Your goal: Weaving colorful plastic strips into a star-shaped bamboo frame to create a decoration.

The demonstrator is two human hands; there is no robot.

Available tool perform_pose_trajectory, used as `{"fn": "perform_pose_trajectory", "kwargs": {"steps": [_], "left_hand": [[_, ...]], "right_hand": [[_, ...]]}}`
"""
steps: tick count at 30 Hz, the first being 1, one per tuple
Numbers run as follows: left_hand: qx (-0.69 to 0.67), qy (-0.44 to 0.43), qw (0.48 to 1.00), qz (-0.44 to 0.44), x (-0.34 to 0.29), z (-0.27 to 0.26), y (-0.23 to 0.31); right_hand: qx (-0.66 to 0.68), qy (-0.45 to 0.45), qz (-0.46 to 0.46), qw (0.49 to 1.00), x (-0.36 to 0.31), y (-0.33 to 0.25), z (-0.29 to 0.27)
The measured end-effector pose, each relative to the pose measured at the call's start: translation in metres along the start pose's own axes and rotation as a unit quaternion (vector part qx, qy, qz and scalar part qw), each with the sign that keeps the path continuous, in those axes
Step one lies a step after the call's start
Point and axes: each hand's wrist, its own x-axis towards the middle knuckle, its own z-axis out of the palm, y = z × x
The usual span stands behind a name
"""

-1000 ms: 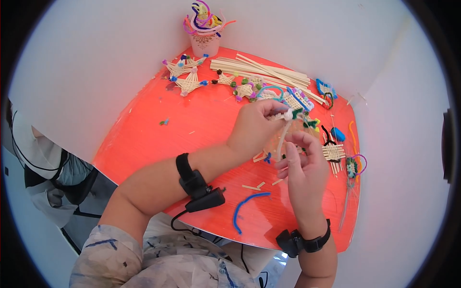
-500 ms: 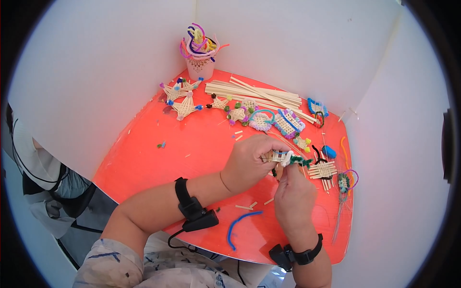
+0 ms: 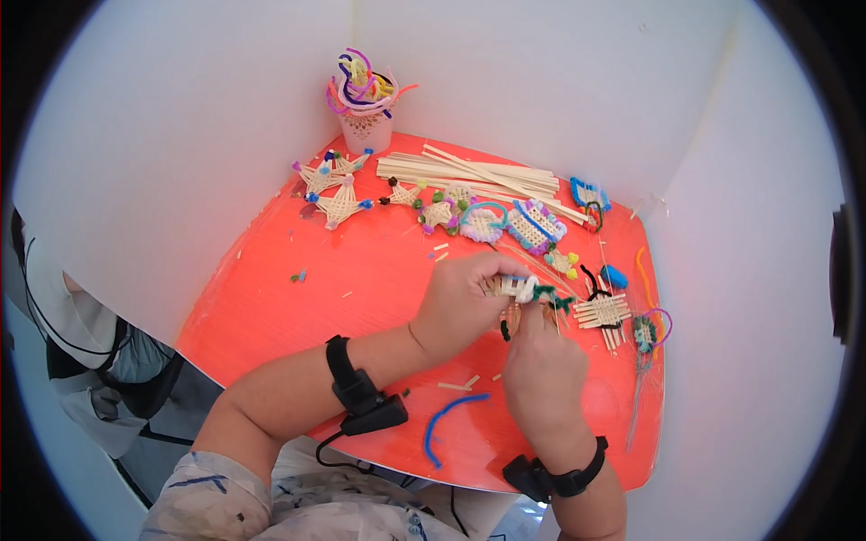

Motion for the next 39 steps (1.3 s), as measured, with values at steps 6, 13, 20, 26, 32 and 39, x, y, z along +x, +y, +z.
{"fn": "perform_pose_trajectory", "kwargs": {"steps": [6, 13, 20, 26, 32, 39], "left_hand": [[-0.111, -0.026, 0.975, -0.188, 0.023, -0.006, -0.009], [-0.132, -0.125, 0.944, -0.274, 0.023, -0.011, -0.027], [-0.092, -0.105, 0.946, -0.293, 0.022, -0.012, -0.024], [-0.046, -0.107, 0.953, -0.279, 0.021, -0.011, -0.020], [-0.018, -0.106, 0.953, -0.283, 0.022, -0.013, -0.010], [-0.070, -0.093, 0.965, -0.237, 0.019, -0.011, -0.014]], "right_hand": [[0.192, 0.096, -0.035, 0.976, 0.002, 0.003, 0.001], [0.236, 0.076, -0.064, 0.967, 0.000, 0.003, 0.010], [0.123, 0.092, -0.054, 0.987, 0.000, 0.004, 0.008], [0.074, 0.103, -0.066, 0.990, -0.001, 0.005, 0.007], [0.158, 0.124, -0.067, 0.977, 0.000, 0.005, 0.007], [0.291, 0.097, -0.004, 0.952, 0.003, 0.003, 0.000]]}}
